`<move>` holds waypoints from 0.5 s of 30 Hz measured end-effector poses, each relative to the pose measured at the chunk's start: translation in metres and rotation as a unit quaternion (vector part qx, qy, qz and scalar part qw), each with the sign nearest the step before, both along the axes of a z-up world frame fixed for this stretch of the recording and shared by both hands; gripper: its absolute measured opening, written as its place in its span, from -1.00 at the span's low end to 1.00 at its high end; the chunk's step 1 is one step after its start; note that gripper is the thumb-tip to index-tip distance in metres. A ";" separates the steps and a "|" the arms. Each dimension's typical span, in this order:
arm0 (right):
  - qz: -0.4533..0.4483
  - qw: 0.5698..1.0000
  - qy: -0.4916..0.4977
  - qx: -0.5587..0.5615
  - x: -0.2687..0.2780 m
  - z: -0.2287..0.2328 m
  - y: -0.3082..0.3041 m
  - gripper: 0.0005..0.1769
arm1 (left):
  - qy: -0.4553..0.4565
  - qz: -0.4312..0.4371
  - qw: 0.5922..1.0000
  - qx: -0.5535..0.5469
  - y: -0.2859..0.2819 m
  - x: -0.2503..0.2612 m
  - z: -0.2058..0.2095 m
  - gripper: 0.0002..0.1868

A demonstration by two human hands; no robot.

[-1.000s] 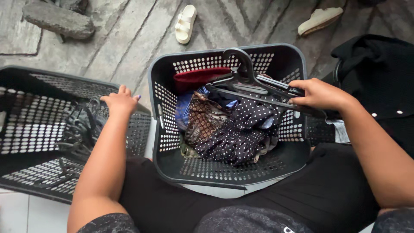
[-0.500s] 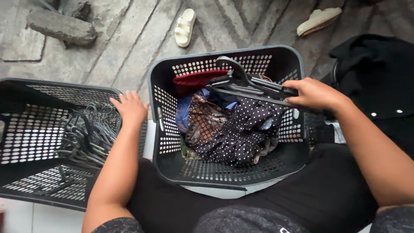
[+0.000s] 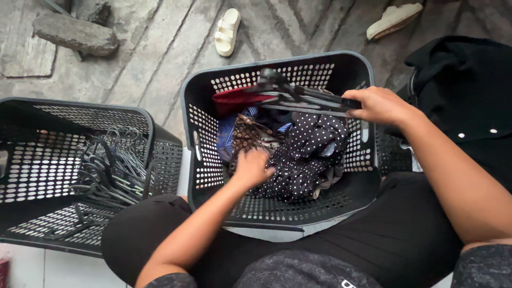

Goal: The person sorts various clothing items from a black plastic laundry basket by hand and attaches them to plastic hangers.

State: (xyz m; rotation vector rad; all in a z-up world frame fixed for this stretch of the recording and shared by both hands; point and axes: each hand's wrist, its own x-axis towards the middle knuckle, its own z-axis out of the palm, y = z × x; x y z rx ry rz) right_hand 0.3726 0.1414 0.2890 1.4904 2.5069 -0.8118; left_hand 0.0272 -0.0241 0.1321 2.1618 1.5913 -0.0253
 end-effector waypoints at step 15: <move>-0.062 0.996 0.065 -0.027 0.038 -0.041 0.028 -0.48 | -0.140 0.118 0.951 -0.248 -0.050 0.045 -0.174 -0.53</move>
